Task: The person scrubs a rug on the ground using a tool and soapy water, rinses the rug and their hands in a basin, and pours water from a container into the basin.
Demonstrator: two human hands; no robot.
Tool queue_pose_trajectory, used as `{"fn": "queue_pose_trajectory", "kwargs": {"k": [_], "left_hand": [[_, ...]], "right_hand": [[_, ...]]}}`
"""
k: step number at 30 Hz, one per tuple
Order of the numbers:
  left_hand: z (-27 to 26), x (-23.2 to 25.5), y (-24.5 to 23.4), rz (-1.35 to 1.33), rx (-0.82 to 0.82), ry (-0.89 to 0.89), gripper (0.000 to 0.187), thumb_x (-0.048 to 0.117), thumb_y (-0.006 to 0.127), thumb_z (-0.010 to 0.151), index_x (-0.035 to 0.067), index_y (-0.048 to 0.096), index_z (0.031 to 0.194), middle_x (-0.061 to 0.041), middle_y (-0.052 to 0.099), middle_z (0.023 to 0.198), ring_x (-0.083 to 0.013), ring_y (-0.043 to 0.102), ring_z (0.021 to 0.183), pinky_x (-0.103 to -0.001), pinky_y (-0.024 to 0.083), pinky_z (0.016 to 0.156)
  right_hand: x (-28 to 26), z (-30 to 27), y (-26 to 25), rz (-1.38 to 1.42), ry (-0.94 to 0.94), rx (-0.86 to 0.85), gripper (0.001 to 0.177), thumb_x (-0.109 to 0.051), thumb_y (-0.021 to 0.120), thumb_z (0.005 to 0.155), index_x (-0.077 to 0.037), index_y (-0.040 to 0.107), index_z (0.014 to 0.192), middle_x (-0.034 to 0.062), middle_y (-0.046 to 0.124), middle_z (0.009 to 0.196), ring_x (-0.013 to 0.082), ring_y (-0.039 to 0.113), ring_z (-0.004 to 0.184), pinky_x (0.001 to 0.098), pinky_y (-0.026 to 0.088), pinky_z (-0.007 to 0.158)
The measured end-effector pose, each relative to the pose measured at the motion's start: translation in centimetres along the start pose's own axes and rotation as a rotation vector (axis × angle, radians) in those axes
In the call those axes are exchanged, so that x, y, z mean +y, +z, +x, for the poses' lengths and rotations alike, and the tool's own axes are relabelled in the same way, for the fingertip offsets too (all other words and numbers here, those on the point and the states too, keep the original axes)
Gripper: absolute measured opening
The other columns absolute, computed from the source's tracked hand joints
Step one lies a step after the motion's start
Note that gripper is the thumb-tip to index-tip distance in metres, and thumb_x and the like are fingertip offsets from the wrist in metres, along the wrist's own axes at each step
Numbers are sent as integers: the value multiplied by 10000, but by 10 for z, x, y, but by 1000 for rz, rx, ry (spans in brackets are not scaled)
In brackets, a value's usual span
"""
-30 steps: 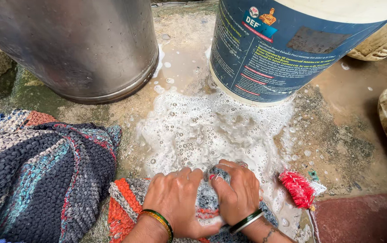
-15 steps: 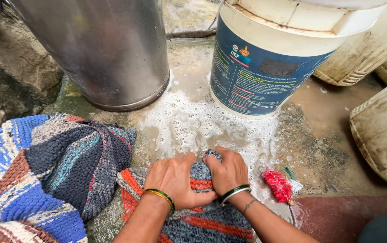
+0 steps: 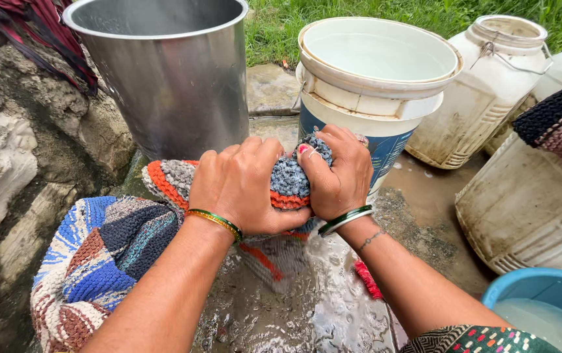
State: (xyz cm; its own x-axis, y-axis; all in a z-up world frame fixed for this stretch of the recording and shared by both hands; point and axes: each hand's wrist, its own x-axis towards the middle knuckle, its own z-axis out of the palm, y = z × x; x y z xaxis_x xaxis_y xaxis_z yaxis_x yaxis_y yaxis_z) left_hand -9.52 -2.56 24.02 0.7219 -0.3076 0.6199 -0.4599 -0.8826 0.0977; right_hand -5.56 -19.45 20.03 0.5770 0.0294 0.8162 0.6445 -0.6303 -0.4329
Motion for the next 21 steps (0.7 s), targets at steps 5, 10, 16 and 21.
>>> {"fn": "queue_pose_trajectory", "kwargs": {"k": [5, 10, 16, 21], "left_hand": [[-63, 15, 25, -9, -118, -45, 778, 635, 884, 480, 125, 646, 1017, -111, 665, 861, -345, 692, 731, -523, 504, 652], [-207, 27, 150, -285, -281, -106, 502, 452, 696, 758, 96, 594, 1097, -182, 610, 1080, -379, 699, 873, -547, 528, 732], [-235, 3, 201, -666, -1059, -390, 198, 283, 616, 921, 227, 719, 1081, -114, 614, 1102, -272, 692, 1041, -455, 525, 938], [-158, -25, 160, -392, -694, -687, 430, 404, 722, 829, 212, 637, 1204, -54, 635, 1270, -273, 636, 1169, -416, 511, 997]], "right_hand": [[-6, -59, -15, 12, 141, -169, 392, -346, 639, 792, 31, 680, 893, 175, 621, 900, 367, 600, 899, 451, 471, 768], [25, -195, -9, -105, 101, -327, 432, -395, 677, 791, -31, 783, 1000, 192, 706, 1154, 426, 609, 1118, 505, 455, 895], [56, -200, -4, -51, 907, -1302, 390, -404, 645, 689, -120, 844, 866, 105, 808, 1058, 279, 738, 1052, 416, 558, 1008], [70, -159, 32, -577, 725, -1013, 424, -454, 630, 857, -201, 695, 1191, 53, 601, 1377, 283, 524, 1330, 580, 400, 1116]]}}
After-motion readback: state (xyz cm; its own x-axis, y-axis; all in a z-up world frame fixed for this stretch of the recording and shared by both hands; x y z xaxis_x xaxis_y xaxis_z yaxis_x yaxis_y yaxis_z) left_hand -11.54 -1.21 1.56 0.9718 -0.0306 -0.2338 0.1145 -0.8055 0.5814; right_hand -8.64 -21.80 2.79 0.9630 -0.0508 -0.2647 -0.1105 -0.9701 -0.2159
